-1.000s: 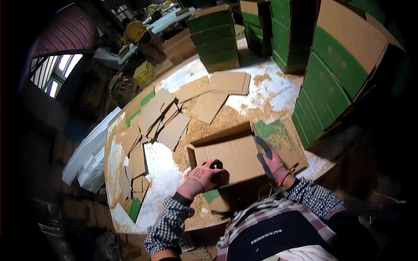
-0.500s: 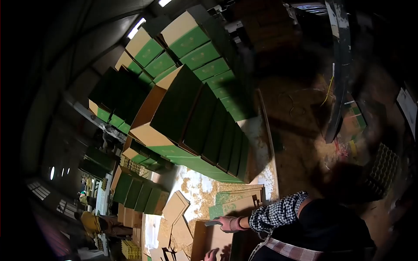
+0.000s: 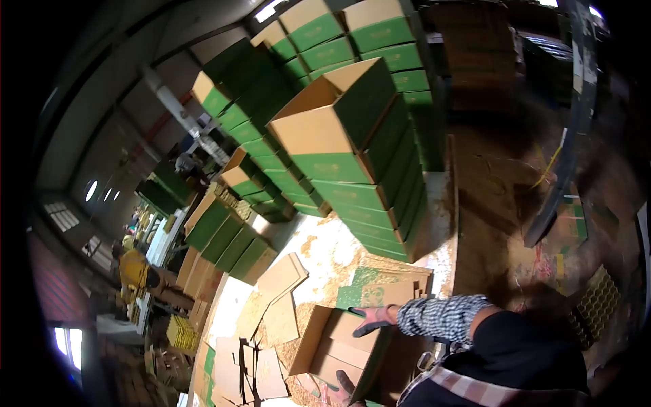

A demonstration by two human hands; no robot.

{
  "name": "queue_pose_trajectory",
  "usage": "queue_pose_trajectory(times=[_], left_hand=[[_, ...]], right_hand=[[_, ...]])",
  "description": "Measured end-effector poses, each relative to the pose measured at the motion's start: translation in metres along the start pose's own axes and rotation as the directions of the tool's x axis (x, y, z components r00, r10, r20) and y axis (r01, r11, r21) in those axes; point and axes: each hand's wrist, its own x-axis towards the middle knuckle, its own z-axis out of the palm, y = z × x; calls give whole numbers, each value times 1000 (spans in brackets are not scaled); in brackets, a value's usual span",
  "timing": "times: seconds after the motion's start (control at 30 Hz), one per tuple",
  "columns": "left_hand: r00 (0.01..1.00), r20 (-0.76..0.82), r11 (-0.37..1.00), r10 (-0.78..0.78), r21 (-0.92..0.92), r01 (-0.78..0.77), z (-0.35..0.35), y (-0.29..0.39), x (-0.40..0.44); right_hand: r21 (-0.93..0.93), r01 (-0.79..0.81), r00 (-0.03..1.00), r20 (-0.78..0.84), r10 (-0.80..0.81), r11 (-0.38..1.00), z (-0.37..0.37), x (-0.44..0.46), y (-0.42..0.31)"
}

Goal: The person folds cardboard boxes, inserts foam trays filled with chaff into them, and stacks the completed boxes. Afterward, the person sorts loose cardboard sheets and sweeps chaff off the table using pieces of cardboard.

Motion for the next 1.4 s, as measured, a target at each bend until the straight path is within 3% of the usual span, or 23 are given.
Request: queue_pose_trajectory(times=[0.03,0.07,0.2,0.3,0.33,0.43,0.47,0.5,0.57,0.6,0.7,0.8,0.83,0.87,0.93,0.97,1.0,1.03,1.07,1.13,1.17,1.27,1.4], left_hand=[[1000,-14,1000,-3,-19,3,-2,0,-3],[999,-32,999,-3,-39,2,-4,1,-4],[988,-152,995,38,-81,-51,-21,36,-2],[950,-268,980,162,-66,-186,-36,101,22],[928,-306,968,212,-62,-241,-43,129,35],[843,-349,895,409,-25,-445,-53,215,87],[813,-350,864,466,-21,-504,-52,242,105],[784,-350,835,513,-11,-551,-51,268,120],[744,-315,785,590,9,-619,-46,312,156],[735,-286,769,614,9,-639,-41,330,173],[737,-161,744,657,-24,-668,-24,365,226],[812,-10,800,584,-164,-578,-10,384,278],[939,-5,854,344,-415,-315,-12,382,289],[908,-56,903,415,-93,-419,-17,375,311],[748,-218,693,627,594,-408,-8,380,326],[449,-323,485,833,817,-313,19,395,316],[346,-273,418,898,777,-471,33,399,313],[232,-238,331,943,721,-608,41,397,314],[486,-259,531,835,146,-835,42,381,315],[591,-202,622,781,159,-767,65,387,299],[599,-185,627,779,238,-742,67,383,297],[610,-123,568,783,543,-619,64,385,288],[629,-51,544,776,559,-625,53,411,291]], right_hand=[[146,134,990,16,-138,980,0,3,14],[36,130,988,-90,-127,991,-6,-23,-8],[183,219,963,-196,-183,958,-25,-43,-35],[372,272,962,-108,-250,888,-89,-116,-146],[349,438,898,-210,-386,829,-117,-145,-177],[-110,867,339,-586,-736,487,-220,-202,-216],[-475,793,-62,-686,-725,381,-261,-217,-225],[-388,851,-174,-844,-507,354,-301,-218,-229],[-557,550,-482,-820,-308,622,-425,-185,-209],[-250,766,-164,-967,-197,592,-463,-174,-202],[30,960,131,-925,-356,277,-450,-155,-201],[-63,926,96,-914,-394,372,-461,-139,-192],[-87,906,93,-914,-395,414,-464,-136,-181],[-118,884,84,-912,-403,452,-472,-136,-172],[-456,708,-84,-812,-577,539,-482,-139,-157],[-606,579,-140,-733,-665,545,-485,-144,-150],[-619,306,12,-757,-653,723,-481,-161,-143],[-669,254,-15,-725,-689,699,-465,-170,-130],[-717,204,-45,-687,-725,667,-442,-172,-114],[-418,463,35,-872,-487,782,-390,-157,-39],[-121,534,155,-959,-238,837,-350,-144,14],[228,284,585,-811,21,931,-267,-115,125],[244,-1,777,-611,154,970,-258,-80,139]])
